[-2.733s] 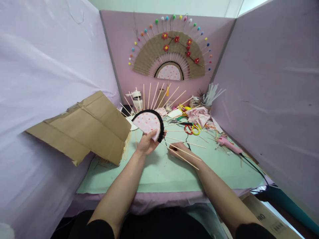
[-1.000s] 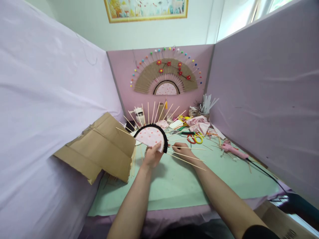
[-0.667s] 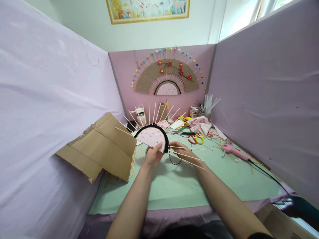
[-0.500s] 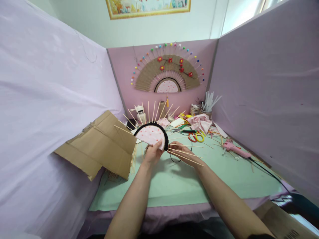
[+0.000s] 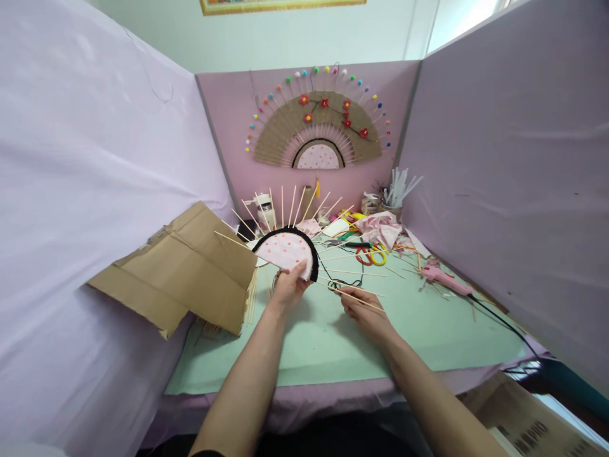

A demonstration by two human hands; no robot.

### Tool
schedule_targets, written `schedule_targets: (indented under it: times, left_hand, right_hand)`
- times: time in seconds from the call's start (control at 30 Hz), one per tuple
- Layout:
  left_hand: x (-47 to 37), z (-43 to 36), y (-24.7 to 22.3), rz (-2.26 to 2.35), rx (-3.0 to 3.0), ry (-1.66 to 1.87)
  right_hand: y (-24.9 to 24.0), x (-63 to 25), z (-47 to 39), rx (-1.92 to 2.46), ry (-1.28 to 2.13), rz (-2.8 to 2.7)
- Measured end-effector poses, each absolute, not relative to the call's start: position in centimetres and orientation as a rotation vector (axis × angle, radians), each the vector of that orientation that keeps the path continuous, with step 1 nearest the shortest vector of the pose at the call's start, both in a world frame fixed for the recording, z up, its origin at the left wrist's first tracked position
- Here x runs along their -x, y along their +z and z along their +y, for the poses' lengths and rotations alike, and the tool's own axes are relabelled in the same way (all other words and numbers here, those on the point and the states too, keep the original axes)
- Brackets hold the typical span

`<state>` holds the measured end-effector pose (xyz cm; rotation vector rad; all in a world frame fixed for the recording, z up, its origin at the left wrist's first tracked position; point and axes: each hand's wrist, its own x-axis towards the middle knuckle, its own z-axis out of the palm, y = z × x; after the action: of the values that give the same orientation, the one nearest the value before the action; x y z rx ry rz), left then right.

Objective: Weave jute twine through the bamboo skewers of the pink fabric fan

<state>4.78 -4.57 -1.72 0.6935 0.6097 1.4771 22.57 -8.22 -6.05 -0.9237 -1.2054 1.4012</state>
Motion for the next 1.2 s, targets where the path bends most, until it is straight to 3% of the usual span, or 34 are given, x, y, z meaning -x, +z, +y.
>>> schedule_targets:
  times: [0.67,0.93,1.2]
  left_hand:
    - [-4.9,-4.0,-1.9,0.669,-0.669,1.456]
    - [-5.0,-4.0,-2.2,0.681,-0.698,1.474]
    - [-5.1,-4.1,-2.1,0.631,-0.692,1.499]
  right_hand:
    - [-4.8,-31.3,-12.8,1.259,0.864,-1.478]
    - [-3.7,-29.7,-15.2,1.201,0.576,-1.601]
    - [-3.4,-23.8,-14.8,0.939,0.667,-2.054]
